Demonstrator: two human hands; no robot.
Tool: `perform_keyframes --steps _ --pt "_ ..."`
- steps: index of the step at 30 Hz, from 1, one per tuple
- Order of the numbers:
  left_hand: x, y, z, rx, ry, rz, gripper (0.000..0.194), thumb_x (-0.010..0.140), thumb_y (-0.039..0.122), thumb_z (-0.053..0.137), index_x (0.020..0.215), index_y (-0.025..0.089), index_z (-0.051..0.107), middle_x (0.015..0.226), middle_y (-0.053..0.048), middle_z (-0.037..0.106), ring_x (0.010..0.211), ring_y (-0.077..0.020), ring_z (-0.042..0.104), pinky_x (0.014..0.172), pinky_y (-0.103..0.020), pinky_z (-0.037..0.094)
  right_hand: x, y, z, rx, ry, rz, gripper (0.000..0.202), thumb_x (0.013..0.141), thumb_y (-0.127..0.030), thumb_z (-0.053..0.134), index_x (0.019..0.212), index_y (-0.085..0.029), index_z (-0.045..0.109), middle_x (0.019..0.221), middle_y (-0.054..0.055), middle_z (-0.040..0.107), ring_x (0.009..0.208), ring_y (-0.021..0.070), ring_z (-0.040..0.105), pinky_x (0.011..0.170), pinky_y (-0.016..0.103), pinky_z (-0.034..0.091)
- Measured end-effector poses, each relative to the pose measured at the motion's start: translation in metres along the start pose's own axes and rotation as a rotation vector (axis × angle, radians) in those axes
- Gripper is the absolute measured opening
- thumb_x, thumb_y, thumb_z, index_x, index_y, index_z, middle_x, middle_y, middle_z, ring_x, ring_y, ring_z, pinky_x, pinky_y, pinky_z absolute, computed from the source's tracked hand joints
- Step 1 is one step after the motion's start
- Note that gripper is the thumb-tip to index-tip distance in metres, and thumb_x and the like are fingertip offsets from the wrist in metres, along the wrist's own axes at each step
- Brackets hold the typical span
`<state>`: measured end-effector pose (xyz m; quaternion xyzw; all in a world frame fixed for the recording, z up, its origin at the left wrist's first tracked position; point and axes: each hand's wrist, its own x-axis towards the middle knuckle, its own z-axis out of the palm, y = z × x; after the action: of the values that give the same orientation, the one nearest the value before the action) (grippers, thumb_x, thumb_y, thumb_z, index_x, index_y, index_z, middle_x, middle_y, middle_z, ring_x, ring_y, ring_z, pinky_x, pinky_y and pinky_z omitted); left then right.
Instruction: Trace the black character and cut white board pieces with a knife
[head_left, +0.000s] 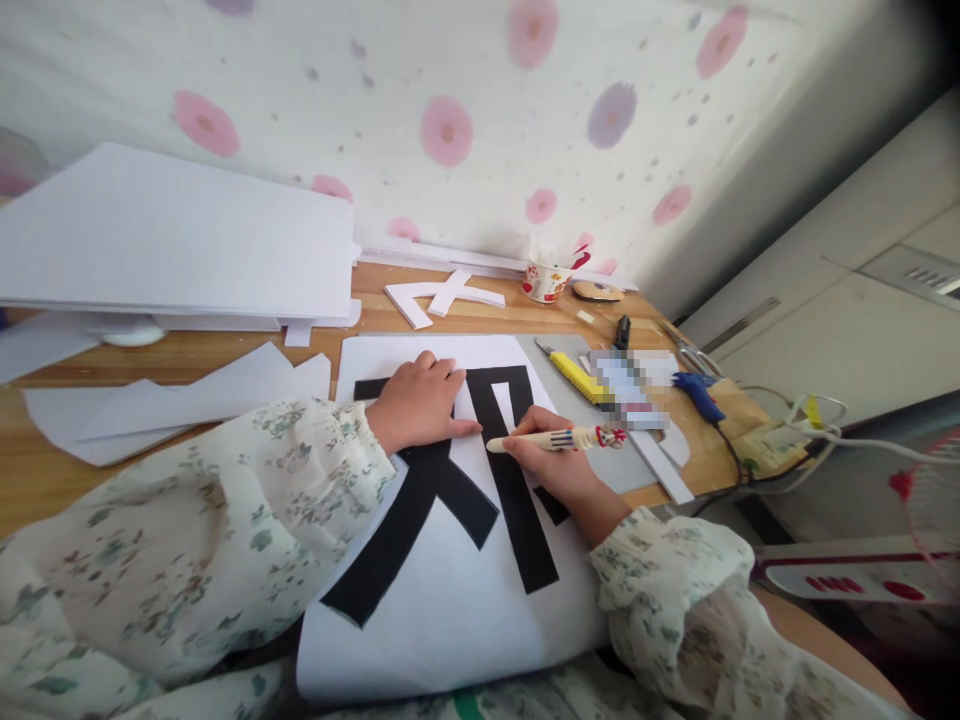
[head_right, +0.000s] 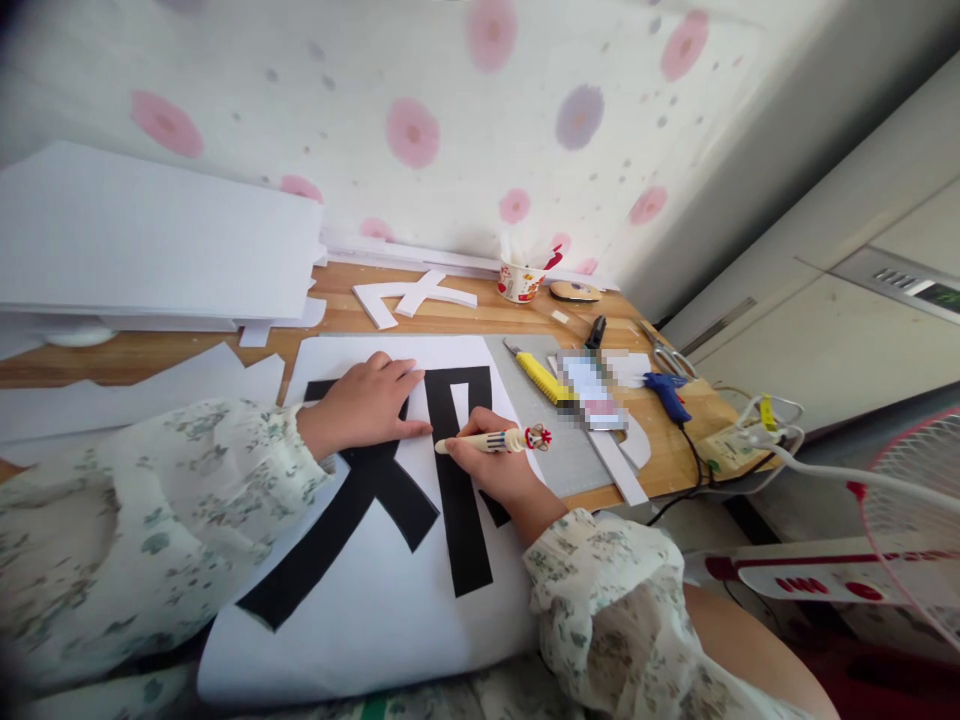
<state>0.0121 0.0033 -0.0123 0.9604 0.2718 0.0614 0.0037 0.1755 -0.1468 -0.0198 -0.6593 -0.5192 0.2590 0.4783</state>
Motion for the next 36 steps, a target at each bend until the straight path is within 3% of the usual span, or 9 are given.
perform_keyframes --steps 25,36 --pt "0.001 0.000 0.001 0.023 -0.016 -0.013 0.068 0.086 0.072 0.060 0.126 0.017 0.062 0.132 -0.017 0.061 0.116 -0.0387 0.048 0.086 -0.045 0.043 -0.040 -0.009 -0.012 -0.060 -0.041 -0.007 0.027 0.074 -0.038 0.071 0.060 -0.024 0.054 0.058 -0.002 0.056 0.056 0.0144 0.048 0.052 0.028 0.037" --pt "0.002 0.001 0.001 0.028 -0.028 -0.014 0.068 0.087 0.073 0.059 0.126 0.017 0.062 0.133 -0.017 0.061 0.118 -0.0391 0.047 0.086 -0.045 0.042 -0.059 -0.001 -0.019 -0.069 -0.099 0.002 0.024 0.080 -0.036 0.072 0.066 -0.024 0.058 0.064 -0.002 0.060 0.061 0.0151 0.052 0.056 0.029 0.039"
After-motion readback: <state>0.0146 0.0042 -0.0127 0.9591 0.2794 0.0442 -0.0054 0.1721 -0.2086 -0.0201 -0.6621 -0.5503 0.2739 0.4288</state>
